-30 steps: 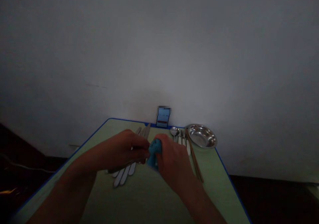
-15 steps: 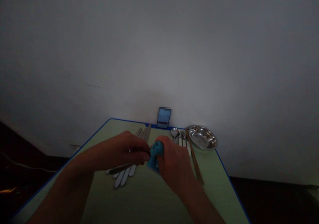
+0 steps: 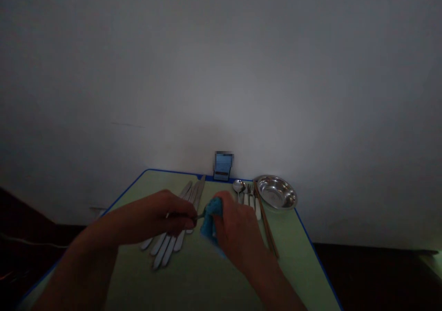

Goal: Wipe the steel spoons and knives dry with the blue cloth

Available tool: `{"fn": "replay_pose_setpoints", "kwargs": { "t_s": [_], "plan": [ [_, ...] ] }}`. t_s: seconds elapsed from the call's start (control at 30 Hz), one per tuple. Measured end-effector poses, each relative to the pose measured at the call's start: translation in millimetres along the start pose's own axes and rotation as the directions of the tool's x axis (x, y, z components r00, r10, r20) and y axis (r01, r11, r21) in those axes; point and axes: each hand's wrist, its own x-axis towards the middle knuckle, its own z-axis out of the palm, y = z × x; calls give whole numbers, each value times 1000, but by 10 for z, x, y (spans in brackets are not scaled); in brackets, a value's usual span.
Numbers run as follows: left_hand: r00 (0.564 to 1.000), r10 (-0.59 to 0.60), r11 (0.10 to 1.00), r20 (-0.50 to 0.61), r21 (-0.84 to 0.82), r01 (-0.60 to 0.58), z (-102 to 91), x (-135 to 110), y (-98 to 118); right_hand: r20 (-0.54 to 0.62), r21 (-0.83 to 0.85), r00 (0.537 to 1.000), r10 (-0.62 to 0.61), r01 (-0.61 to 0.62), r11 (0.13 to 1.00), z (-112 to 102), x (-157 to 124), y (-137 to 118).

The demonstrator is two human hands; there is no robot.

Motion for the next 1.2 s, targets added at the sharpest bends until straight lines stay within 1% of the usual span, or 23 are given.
{"fn": "replay_pose_setpoints", "kwargs": {
  "t_s": [0.13, 0.27, 0.37, 0.5, 0.6, 0.77, 0.93, 1.03, 1.13, 1.2],
  "plan": [
    [999, -36, 999, 8, 12, 36, -49, -45, -33, 103, -94, 994, -48, 58, 994, -8, 22, -27],
    [996, -73, 997, 57, 27, 72, -81, -95, -63, 225, -187, 969, -99, 143, 972, 8, 20, -61],
    [991, -106, 994, 80, 46, 103, -84, -110, -90, 286, -268, 950, -122, 202, 942, 26, 4, -84],
    [988, -141, 989, 61, 63, 137, -63, -99, -132, 344, -334, 931, -123, 243, 911, 42, -16, -106],
    [989, -144, 982, 30, 128, 139, -29, -87, -138, 376, -361, 919, -121, 265, 894, 29, -34, -114],
    [989, -145, 965, -26, 218, 148, 18, -83, -73, 366, -354, 923, -115, 253, 900, -60, -62, -88],
    [990, -132, 967, -58, 211, 142, 37, -15, -33, 319, -316, 942, -101, 206, 926, -91, -50, -15],
    [993, -102, 970, -67, 214, 114, 69, 55, -42, 293, -312, 953, -79, 173, 934, -80, -26, 23],
    [997, -64, 978, -50, 197, 73, 109, 104, -52, 250, -266, 967, -41, 110, 958, -97, 4, 34],
    [997, -58, 983, -53, 169, 66, 127, 119, -44, 217, -217, 976, -4, 52, 975, -122, 21, 33]
  ]
}}
